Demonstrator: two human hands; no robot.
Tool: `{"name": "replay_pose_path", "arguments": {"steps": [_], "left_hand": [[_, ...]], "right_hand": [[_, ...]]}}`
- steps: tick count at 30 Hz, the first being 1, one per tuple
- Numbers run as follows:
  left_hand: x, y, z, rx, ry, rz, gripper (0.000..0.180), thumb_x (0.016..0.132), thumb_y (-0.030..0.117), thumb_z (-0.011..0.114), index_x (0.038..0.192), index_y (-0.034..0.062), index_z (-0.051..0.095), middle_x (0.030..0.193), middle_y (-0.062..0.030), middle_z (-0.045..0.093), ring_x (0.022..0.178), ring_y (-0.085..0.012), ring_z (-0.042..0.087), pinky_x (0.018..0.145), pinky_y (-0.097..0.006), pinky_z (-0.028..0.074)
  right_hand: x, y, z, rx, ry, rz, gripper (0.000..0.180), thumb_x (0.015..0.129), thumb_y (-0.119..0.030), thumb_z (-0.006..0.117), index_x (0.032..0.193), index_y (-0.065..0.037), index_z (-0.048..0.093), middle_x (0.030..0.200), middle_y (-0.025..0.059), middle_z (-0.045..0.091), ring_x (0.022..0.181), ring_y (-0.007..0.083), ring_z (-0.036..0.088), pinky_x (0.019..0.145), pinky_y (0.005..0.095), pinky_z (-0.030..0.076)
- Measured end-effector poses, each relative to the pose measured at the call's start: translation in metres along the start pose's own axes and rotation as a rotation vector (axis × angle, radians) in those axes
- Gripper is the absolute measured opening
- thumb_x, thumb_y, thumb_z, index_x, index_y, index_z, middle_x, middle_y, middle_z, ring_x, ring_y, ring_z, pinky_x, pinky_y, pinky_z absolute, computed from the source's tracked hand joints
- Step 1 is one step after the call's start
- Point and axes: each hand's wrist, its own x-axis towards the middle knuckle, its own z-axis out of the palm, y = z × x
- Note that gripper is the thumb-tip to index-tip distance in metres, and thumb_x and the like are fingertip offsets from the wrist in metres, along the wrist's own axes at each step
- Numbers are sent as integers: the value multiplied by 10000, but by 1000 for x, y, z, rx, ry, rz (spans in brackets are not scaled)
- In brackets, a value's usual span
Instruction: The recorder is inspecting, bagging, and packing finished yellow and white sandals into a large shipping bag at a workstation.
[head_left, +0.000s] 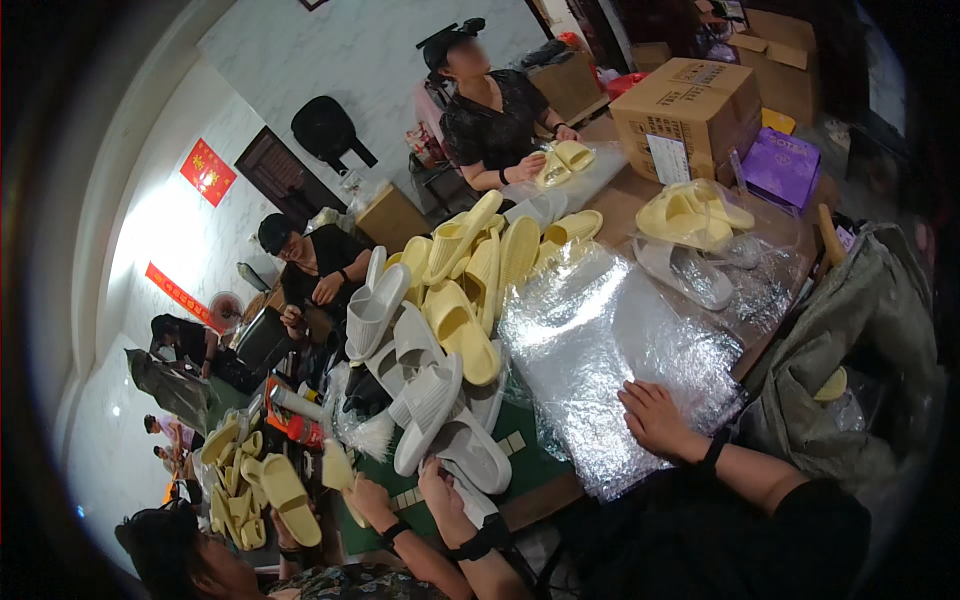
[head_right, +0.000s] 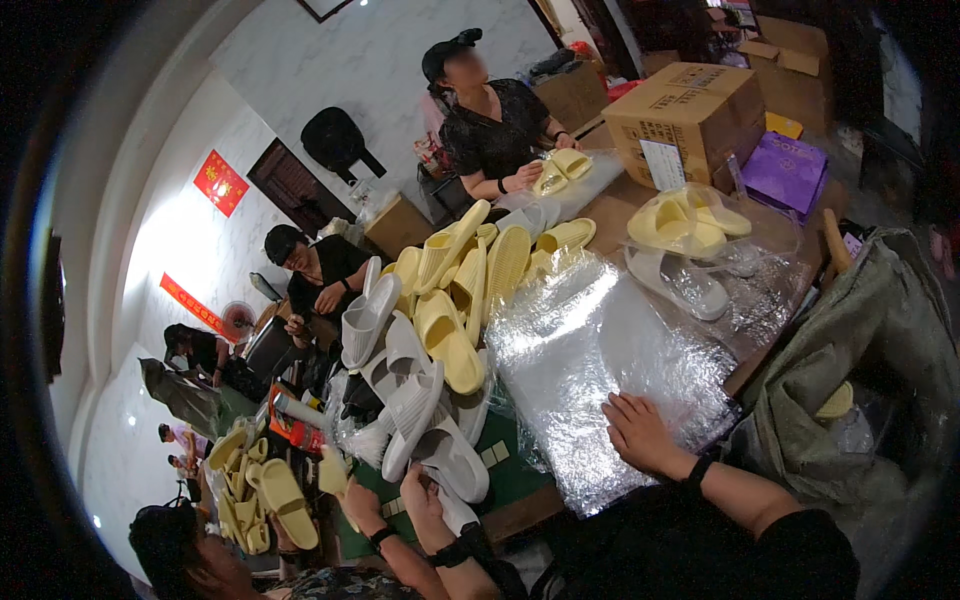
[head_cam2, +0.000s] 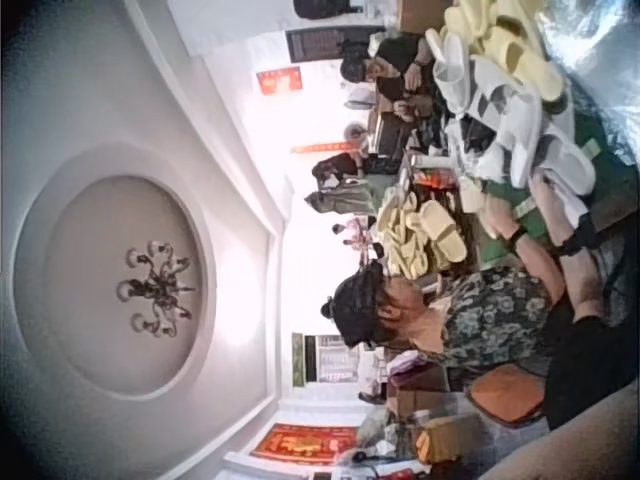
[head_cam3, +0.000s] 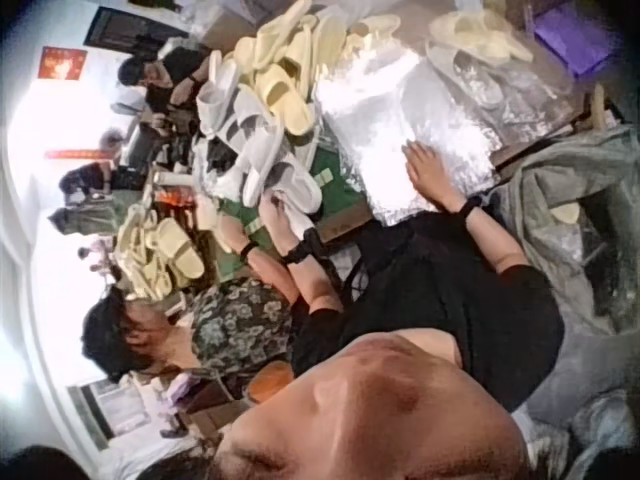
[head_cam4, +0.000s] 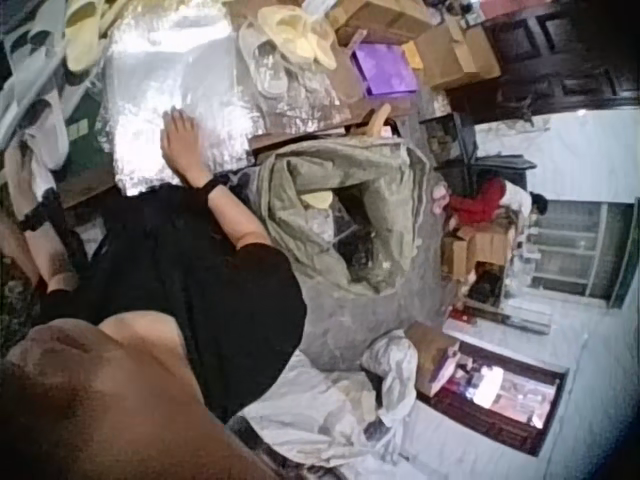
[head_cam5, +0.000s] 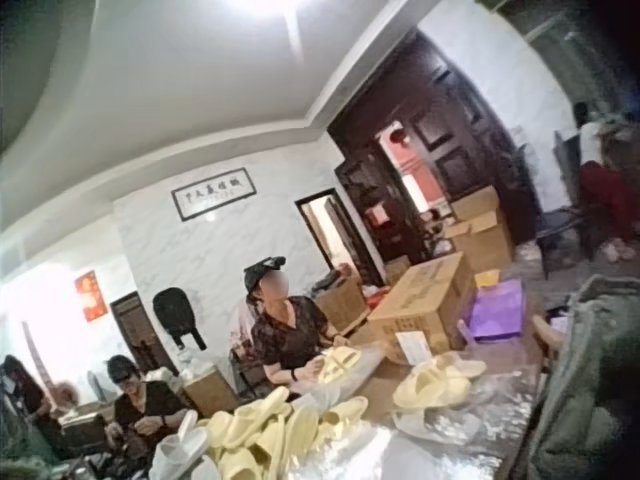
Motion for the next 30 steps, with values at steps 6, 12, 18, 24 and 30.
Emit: {"name": "replay_pose_path", "arguments": {"steps": [6, 12, 18, 24, 30], "left_hand": [[11, -26, 15, 630, -161, 166, 510, 840, 195, 547, 1284, -35, 449, 1154, -175, 563, 956, -204, 546, 835, -285, 410], [-5, -32, 25, 651, -202, 122, 518, 857, 186, 546, 1304, -42, 414, 1214, -185, 522, 1065, -213, 514, 889, -290, 393], [-15, -5, 12, 437, -279, -39, 400, 881, 100, 527, 1245, -53, 462, 1134, -107, 552, 997, -169, 520, 853, -291, 414], [-82, 32, 19, -138, -612, -124, 340, 864, 65, 499, 1200, 18, 476, 1091, -84, 575, 971, -180, 548, 794, -315, 446], [-120, 33, 80, -180, -714, -134, 434, 862, 50, 463, 1286, -10, 393, 1212, -76, 521, 1043, -194, 523, 836, -323, 424]], "right_hand": [[-1, 4, 3, 13, -15, 25, 375, 878, -215, 476, 1201, -27, 502, 1254, 160, 483, 1191, 310, 410, 1009, 456, 282], [-3, 5, 5, 6, 14, 22, 383, 859, -205, 499, 1203, -39, 501, 1256, 143, 484, 1180, 302, 421, 1001, 450, 292], [-6, 7, -3, 8, 34, 3, 383, 849, -186, 515, 1197, -29, 490, 1250, 146, 487, 1168, 302, 430, 987, 433, 312], [1, 2, 0, 58, -2, 29, 370, 866, -187, 488, 1197, -19, 496, 1248, 160, 488, 1186, 303, 417, 1010, 438, 284], [-2, 8, -4, 32, -16, 42, 381, 866, -202, 487, 1201, -21, 485, 1261, 168, 473, 1192, 307, 410, 1013, 442, 284]]}}
